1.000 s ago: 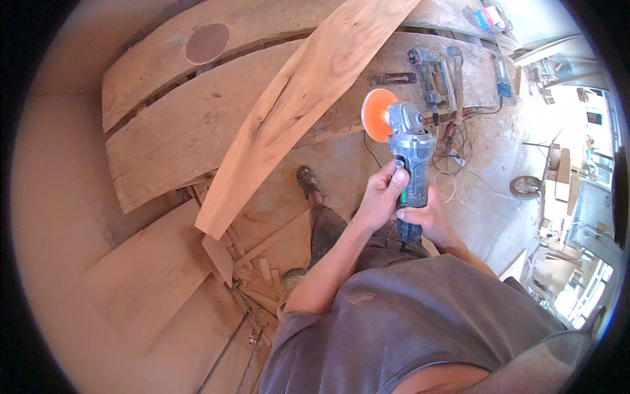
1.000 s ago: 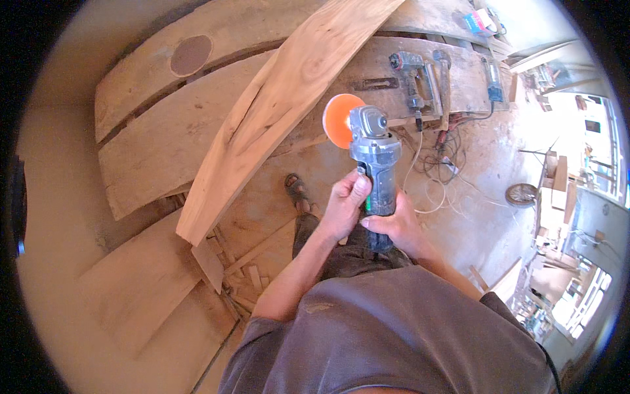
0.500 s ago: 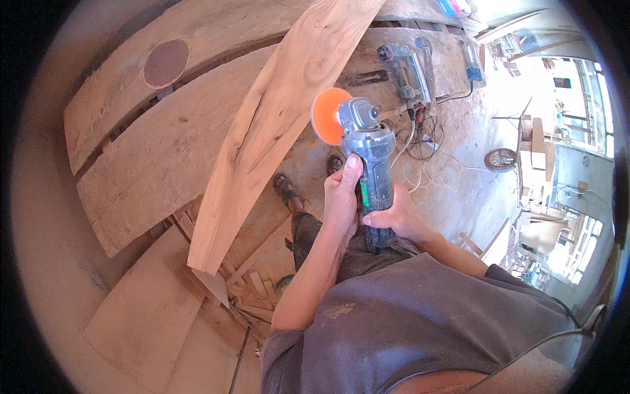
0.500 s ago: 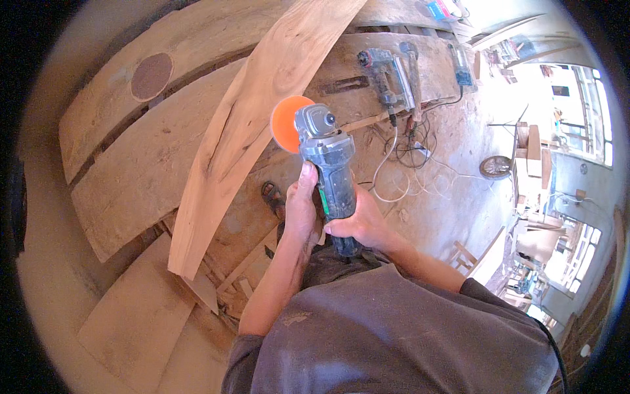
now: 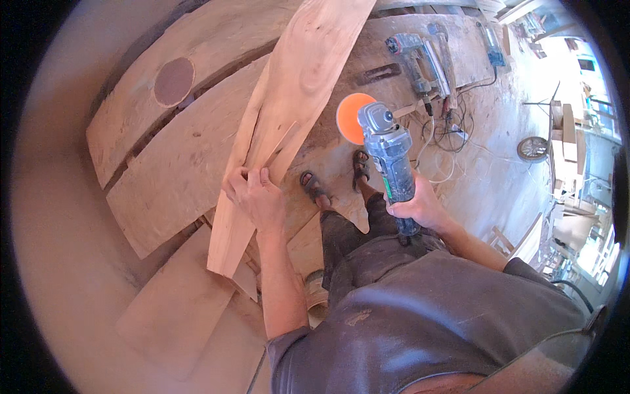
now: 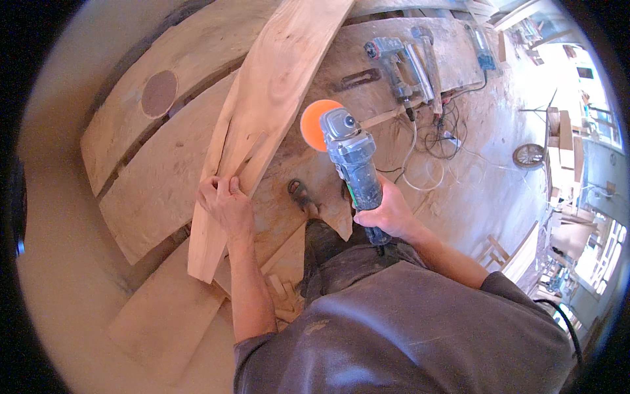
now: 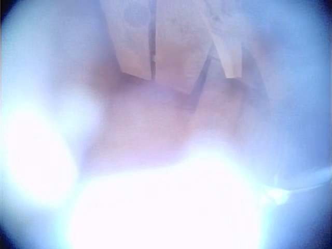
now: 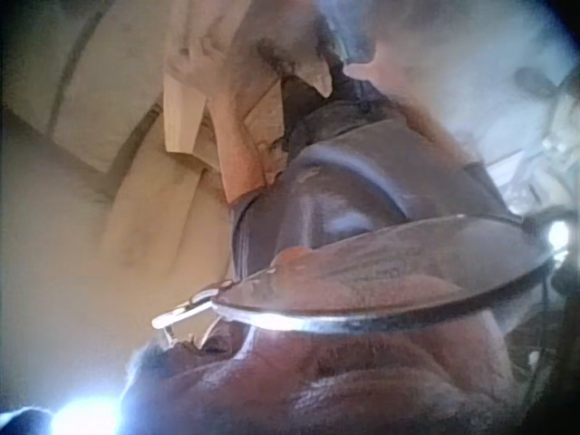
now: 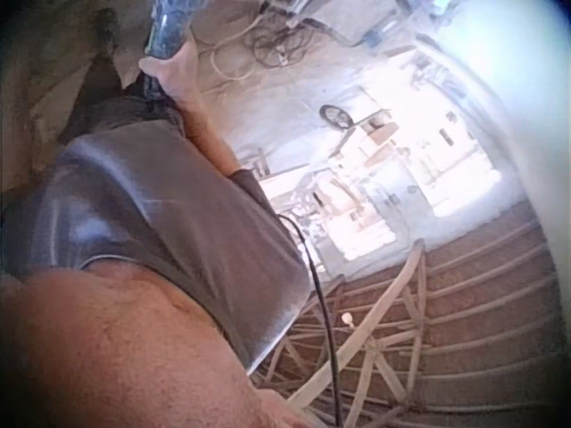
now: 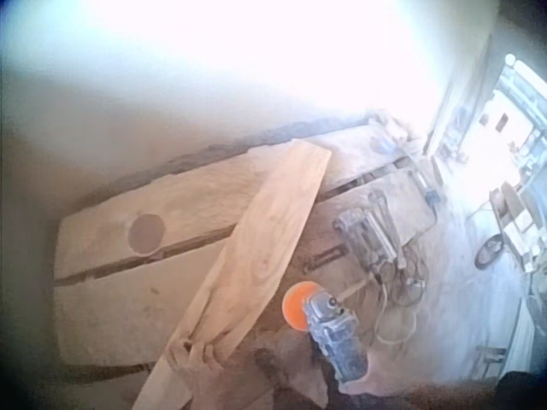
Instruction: The person picks up a thin wooden strip and places it on a larger wooden board. They use a mallet to tap the strip into a groove on the board. Afterward, they use an angle grinder with a sanding disc to smooth the surface of the strip. Finally, they dip the strip into a bucket of white powder.
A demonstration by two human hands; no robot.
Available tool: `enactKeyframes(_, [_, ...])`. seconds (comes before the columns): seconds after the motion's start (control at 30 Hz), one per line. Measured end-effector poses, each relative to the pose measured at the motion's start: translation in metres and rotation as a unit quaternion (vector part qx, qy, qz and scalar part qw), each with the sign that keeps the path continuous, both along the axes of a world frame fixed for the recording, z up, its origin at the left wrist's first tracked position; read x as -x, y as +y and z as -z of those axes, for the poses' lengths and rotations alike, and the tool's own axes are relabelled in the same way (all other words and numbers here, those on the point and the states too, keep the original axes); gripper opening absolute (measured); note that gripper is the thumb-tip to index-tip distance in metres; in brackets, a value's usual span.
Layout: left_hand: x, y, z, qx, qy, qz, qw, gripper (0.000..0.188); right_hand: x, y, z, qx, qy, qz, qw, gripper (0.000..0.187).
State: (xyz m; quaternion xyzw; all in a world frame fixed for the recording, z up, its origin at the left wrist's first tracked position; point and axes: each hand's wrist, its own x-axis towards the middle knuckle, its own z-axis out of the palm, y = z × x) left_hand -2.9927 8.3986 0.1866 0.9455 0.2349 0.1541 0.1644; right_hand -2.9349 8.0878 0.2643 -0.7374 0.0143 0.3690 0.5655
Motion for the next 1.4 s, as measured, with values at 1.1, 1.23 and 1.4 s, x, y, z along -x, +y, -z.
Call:
enactKeyframes(1.1, [-0.146,0.034,-0.034,0.519,0.22,-0.018,0.826,0.007,0.018,0.012,0.045,-0.048,-0.031,0.133,0.989,0.061])
enactKeyframes(1.23, [-0.149,0.032,-0.04,0.527,0.224,-0.035,0.819,0.007,0.02,0.03,0.07,-0.077,-0.028,0.108,0.991,0.075])
enactKeyframes(1.4, [-0.154,0.033,-0.046,0.545,0.24,-0.063,0.801,0.008,0.017,0.047,0.077,-0.046,-0.062,0.051,0.996,0.072])
